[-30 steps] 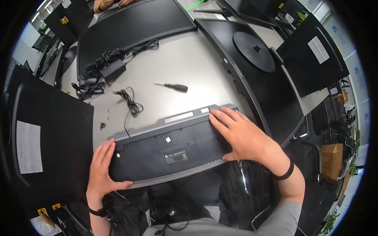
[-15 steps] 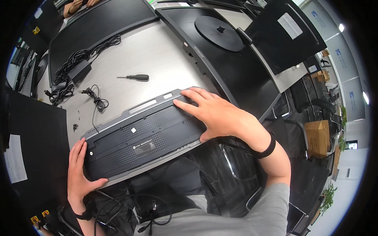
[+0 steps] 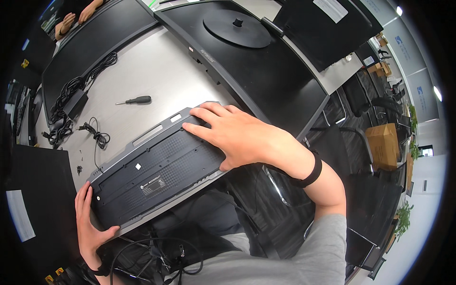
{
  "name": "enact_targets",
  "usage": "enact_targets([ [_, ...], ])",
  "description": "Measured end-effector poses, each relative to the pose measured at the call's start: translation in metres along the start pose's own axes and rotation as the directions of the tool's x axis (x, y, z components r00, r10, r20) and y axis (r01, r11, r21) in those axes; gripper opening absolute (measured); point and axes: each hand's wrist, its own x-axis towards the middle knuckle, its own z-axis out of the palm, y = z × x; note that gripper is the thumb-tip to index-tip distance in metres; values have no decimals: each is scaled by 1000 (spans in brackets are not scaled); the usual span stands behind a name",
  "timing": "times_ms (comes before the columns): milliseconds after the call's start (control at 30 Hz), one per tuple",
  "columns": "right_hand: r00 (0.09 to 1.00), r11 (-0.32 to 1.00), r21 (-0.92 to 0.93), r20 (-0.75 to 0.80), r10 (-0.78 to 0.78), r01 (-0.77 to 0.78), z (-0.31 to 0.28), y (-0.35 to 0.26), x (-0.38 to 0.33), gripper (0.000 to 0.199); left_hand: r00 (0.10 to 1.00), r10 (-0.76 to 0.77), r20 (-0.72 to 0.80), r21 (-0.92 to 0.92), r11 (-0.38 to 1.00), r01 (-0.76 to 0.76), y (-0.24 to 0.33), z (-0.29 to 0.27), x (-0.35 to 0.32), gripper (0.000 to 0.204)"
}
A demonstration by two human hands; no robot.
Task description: Disassemble a computer keyboard using a screwdriver and removing internal components.
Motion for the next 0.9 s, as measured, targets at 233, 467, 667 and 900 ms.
enact_targets([
  [233, 1000, 1000, -4, 21, 1, -1, 3, 3, 1, 121, 1000, -22, 11, 7, 1000, 22, 1, 0, 0, 131],
  [467, 1000, 1000, 13, -10, -17, 17, 7, 7, 2, 123, 1000, -18, 4, 3, 1000, 18, 0, 1, 0, 132],
  [667, 999, 999, 42, 31, -13, 12, 2, 8, 10, 126, 1000, 1, -19, 1, 1000, -1, 0, 4, 1, 129],
  [900, 999, 998, 61, 35, -17, 15, -2, 4, 10, 130, 1000, 0, -16, 19, 1000, 1, 0, 1, 3, 133],
])
